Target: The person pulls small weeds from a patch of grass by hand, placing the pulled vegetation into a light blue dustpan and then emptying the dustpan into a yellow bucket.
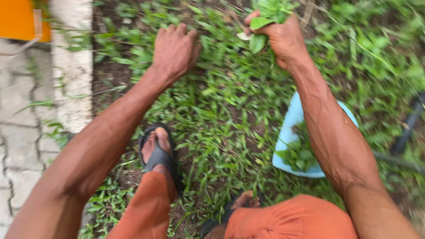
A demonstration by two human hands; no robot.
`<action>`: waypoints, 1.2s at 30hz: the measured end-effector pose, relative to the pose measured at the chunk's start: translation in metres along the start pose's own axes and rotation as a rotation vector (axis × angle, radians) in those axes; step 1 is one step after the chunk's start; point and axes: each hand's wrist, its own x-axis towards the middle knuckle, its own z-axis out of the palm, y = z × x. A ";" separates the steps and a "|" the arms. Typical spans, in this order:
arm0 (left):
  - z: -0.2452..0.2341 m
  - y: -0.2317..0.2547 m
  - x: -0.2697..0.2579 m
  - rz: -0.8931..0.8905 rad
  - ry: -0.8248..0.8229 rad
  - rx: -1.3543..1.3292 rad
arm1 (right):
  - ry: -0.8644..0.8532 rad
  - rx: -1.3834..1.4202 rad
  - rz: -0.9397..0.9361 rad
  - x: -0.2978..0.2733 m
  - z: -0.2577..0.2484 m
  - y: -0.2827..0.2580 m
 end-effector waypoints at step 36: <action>0.001 0.295 -0.065 0.817 -0.702 -0.039 | 0.287 -1.386 0.337 -0.352 -0.089 0.077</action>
